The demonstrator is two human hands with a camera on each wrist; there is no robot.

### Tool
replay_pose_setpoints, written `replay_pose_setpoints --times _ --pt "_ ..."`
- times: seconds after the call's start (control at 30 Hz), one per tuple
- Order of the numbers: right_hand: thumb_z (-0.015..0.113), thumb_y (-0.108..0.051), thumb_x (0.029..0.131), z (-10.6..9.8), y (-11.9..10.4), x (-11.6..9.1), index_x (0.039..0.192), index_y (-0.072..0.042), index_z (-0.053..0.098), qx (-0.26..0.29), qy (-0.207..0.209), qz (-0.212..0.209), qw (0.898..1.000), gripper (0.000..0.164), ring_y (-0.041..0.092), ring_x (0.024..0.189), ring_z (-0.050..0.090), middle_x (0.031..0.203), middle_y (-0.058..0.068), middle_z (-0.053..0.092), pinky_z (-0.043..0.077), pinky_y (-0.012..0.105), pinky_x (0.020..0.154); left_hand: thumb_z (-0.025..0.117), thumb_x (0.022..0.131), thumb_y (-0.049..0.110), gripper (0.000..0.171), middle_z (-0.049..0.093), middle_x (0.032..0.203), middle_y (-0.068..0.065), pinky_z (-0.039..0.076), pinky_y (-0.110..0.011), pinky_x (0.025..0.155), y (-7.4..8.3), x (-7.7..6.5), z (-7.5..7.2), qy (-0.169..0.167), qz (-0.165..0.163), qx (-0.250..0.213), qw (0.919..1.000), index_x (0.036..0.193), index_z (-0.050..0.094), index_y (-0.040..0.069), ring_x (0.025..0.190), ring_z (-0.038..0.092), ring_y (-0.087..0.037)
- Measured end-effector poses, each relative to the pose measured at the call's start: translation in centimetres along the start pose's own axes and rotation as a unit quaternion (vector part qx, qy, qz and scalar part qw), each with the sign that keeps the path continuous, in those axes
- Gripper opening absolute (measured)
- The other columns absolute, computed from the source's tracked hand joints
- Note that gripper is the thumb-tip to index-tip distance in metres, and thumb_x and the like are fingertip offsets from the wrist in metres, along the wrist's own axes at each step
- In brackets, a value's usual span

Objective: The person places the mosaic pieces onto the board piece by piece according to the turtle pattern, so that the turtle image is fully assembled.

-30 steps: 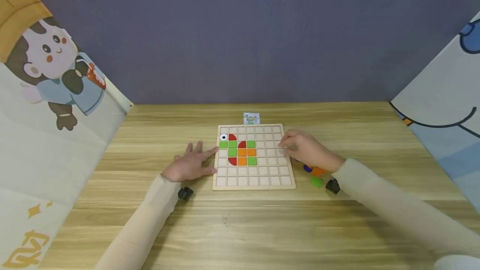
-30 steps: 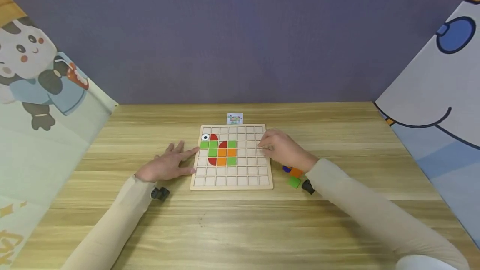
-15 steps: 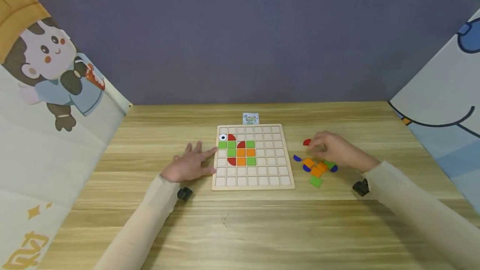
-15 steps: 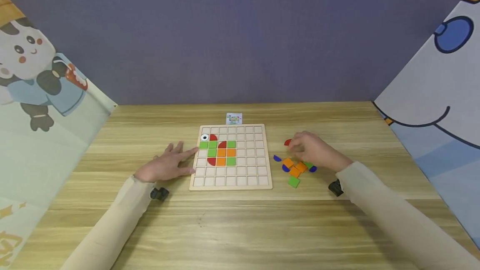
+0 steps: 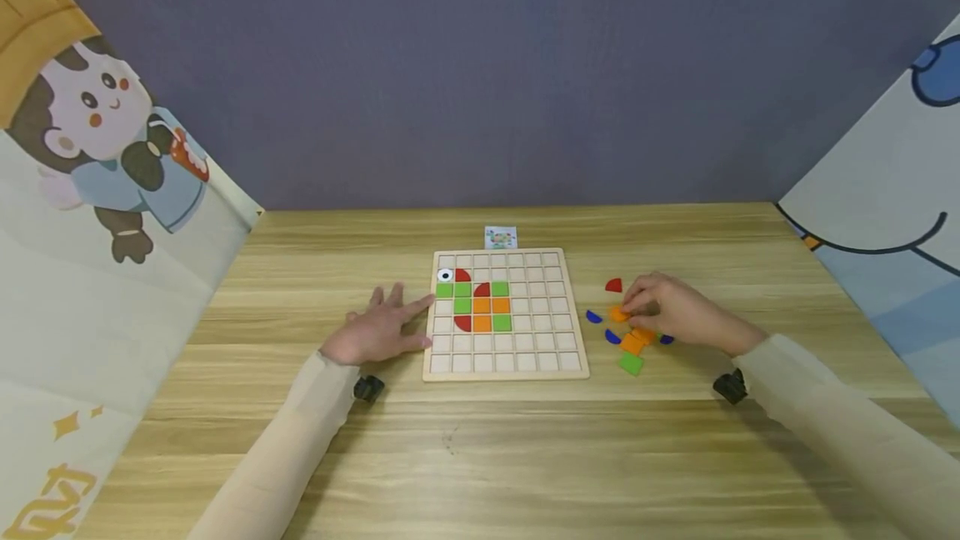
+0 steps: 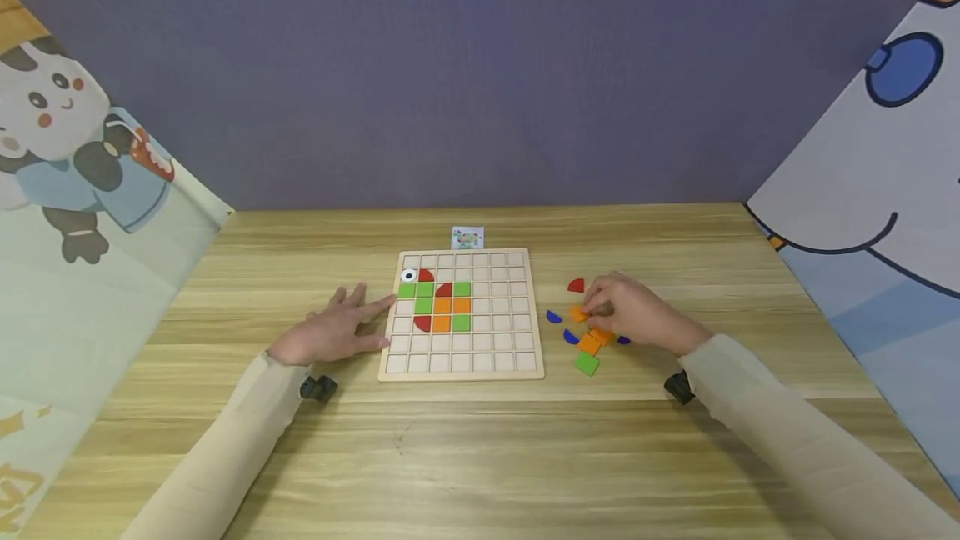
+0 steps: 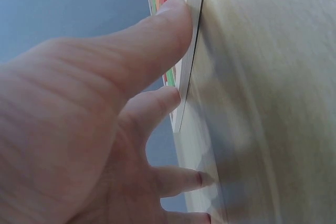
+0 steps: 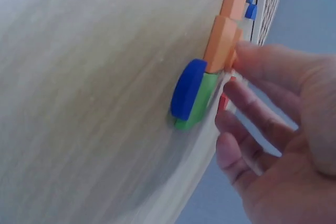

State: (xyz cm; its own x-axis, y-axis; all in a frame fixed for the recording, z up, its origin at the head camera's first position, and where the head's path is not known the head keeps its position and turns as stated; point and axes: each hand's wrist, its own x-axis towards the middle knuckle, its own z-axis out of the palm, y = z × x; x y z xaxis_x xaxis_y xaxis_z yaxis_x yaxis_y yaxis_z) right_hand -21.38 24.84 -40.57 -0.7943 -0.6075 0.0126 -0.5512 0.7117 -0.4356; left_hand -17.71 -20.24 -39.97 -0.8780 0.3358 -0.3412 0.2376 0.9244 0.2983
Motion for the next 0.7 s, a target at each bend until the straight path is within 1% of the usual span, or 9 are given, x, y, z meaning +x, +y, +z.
replay_pose_setpoints --times 0.1,0.23,0.27,0.43,0.5,0.63,0.7 --pt "0.076 -0.009 0.079 0.1 0.0 0.4 0.099 -0.006 0.075 -0.007 0.009 0.021 1.000 0.020 0.025 0.099 0.054 0.105 0.002 0.062 0.050 0.039 0.079 0.053 0.089 0.057 0.074 -0.001 0.154 -0.024 0.015 -0.081 0.087 0.0 0.0 0.0 -0.001 -0.001 -0.002 1.0000 0.151 0.021 0.033 0.135 -0.001 -0.052" --pt "0.077 -0.009 0.078 0.5 -0.2 0.9 0.098 -0.007 0.075 -0.009 0.018 0.032 0.999 0.019 0.027 0.101 0.056 0.107 0.003 0.064 0.050 0.043 0.081 0.052 0.089 0.057 0.074 -0.002 0.154 -0.024 0.014 -0.081 0.088 -0.1 0.1 0.1 -0.001 0.001 -0.003 1.0000 0.151 0.021 0.033 0.135 -0.001 -0.052" --pt "0.078 -0.009 0.078 0.6 -0.3 1.1 0.097 -0.008 0.076 -0.009 0.021 0.032 0.999 0.019 0.027 0.100 0.056 0.106 0.003 0.064 0.050 0.044 0.082 0.052 0.089 0.057 0.074 -0.002 0.154 -0.024 0.014 -0.081 0.088 -0.1 0.1 0.1 -0.001 0.001 -0.003 1.0000 0.151 0.020 0.033 0.135 -0.001 -0.052" --pt "0.080 -0.014 0.076 1.1 -0.7 1.8 0.091 -0.012 0.076 -0.011 0.032 0.037 0.999 0.015 0.021 0.086 0.056 0.093 -0.002 0.064 0.050 0.040 0.075 0.052 0.089 0.057 0.074 -0.001 0.154 -0.024 0.015 -0.081 0.087 -0.1 0.1 0.1 0.002 0.002 0.002 1.0000 0.151 0.020 0.033 0.135 0.000 -0.052" --pt "0.080 -0.015 0.076 1.2 -0.7 2.0 0.091 -0.012 0.076 -0.014 0.032 0.039 0.999 0.015 0.022 0.088 0.057 0.094 -0.002 0.064 0.050 0.040 0.076 0.053 0.089 0.057 0.074 -0.001 0.154 -0.024 0.015 -0.081 0.087 0.0 0.0 0.0 0.003 0.001 0.004 1.0000 0.151 0.021 0.033 0.135 0.000 -0.052" --pt "0.079 -0.011 0.077 1.3 -0.7 2.1 0.093 -0.011 0.076 -0.017 0.029 0.041 0.999 0.016 0.026 0.099 0.058 0.106 0.003 0.066 0.051 0.043 0.082 0.053 0.089 0.057 0.074 -0.001 0.154 -0.024 0.015 -0.081 0.087 0.0 0.0 0.0 0.002 0.000 0.005 1.0000 0.151 0.021 0.033 0.135 0.000 -0.052" --pt "0.078 -0.010 0.078 1.3 -0.7 2.1 0.093 -0.012 0.076 -0.014 0.026 0.043 0.999 0.016 0.026 0.097 0.059 0.106 0.003 0.066 0.052 0.041 0.080 0.053 0.089 0.057 0.074 -0.001 0.154 -0.024 0.015 -0.081 0.087 0.1 0.0 0.0 0.002 0.000 0.005 1.0000 0.151 0.021 0.033 0.135 0.000 -0.052"
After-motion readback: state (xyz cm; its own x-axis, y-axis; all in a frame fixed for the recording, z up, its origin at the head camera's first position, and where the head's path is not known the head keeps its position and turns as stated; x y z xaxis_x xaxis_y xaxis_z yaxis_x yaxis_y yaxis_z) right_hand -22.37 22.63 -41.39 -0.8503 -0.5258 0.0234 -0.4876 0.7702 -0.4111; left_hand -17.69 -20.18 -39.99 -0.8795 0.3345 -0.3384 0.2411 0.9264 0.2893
